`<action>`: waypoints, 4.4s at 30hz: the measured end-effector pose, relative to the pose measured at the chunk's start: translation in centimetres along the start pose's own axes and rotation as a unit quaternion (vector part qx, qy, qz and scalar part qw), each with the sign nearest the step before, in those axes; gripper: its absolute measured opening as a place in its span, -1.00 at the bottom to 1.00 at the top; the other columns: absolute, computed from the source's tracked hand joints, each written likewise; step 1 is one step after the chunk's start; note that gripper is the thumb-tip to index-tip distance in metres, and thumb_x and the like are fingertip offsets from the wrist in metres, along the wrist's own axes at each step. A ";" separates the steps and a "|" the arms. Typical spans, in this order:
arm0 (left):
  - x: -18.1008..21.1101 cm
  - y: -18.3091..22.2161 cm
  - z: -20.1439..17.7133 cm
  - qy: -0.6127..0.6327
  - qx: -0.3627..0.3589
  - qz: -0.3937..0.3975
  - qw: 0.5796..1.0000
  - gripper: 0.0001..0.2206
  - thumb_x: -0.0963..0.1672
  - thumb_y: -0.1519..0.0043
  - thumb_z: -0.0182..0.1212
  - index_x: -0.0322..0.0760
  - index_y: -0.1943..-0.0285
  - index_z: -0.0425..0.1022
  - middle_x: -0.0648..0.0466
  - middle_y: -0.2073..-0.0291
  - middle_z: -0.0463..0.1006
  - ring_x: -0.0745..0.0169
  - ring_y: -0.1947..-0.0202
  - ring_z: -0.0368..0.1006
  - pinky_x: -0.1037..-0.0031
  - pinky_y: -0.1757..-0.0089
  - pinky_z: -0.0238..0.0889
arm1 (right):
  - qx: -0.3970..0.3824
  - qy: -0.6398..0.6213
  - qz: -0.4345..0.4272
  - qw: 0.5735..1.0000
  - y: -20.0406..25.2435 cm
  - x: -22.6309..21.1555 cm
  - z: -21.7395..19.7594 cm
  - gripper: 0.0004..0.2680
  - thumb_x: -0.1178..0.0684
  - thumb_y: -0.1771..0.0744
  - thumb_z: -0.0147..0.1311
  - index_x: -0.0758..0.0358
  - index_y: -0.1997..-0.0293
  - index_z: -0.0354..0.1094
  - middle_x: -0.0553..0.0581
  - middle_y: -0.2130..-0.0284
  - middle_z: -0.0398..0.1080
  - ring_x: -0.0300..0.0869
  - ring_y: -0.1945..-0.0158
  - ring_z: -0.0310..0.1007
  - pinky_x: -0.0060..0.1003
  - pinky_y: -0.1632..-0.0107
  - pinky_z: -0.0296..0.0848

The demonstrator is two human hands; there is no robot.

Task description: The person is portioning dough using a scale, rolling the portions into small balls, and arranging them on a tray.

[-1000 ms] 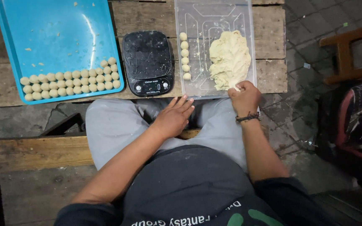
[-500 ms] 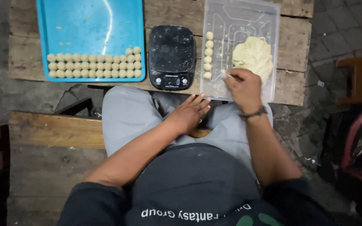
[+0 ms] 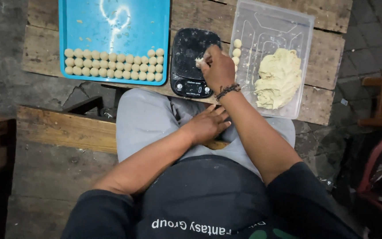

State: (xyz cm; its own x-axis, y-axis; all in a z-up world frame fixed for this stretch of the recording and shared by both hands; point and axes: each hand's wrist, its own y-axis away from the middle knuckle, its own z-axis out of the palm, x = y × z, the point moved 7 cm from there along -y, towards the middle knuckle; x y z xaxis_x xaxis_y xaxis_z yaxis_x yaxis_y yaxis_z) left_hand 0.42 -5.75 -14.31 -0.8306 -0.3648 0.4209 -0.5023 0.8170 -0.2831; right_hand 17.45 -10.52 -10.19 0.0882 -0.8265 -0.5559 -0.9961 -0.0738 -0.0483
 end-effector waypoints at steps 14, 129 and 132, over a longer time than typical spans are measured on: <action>-0.3 0.6 1.3 -0.013 0.133 0.084 0.987 -0.94 -0.16 -0.23 0.16 -0.04 0.26 0.51 0.23 0.29 0.53 0.23 0.19 0.51 0.44 0.04 0.35 | 0.052 -0.074 -0.126 0.988 1.4 1.1 -2.1 -0.76 0.25 -0.33 0.13 0.06 -0.06 0.56 0.10 0.19 0.57 0.11 0.08 0.52 -0.06 -0.05 0.48; 12.8 -6.3 -22.2 0.132 0.284 0.087 0.946 -0.39 0.16 -0.57 -0.60 -0.05 -0.73 -0.50 0.09 -0.67 -0.60 0.00 -0.69 -0.71 -0.05 -0.59 -0.83 | -0.059 -0.934 -0.039 0.351 14.0 -9.8 -14.9 -0.32 -0.55 -0.37 -0.56 0.10 -0.59 -0.11 0.35 -0.51 -0.06 0.28 -0.50 -0.03 0.19 -0.46 -0.04; 12.4 -6.8 -21.1 0.083 0.219 0.050 0.971 -0.23 0.27 -0.39 -0.50 -0.19 -0.64 -0.07 -0.22 -0.63 -0.09 -0.52 -0.68 -0.22 -0.34 -0.55 -0.39 | -0.049 -0.832 -0.082 0.546 14.7 -10.2 -13.4 -0.26 -0.53 -0.30 -0.07 -0.09 -0.60 -0.32 0.28 -0.58 -0.34 0.23 -0.61 -0.37 0.17 -0.52 -0.28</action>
State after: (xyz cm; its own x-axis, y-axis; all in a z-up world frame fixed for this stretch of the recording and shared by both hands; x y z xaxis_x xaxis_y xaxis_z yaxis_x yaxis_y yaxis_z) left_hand -1.45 -6.42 11.00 -0.8485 -0.1872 0.4950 -0.5057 0.5625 -0.6541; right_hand 1.89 -10.61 5.90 -0.0282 0.8417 -0.5393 -0.9632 -0.1672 -0.2106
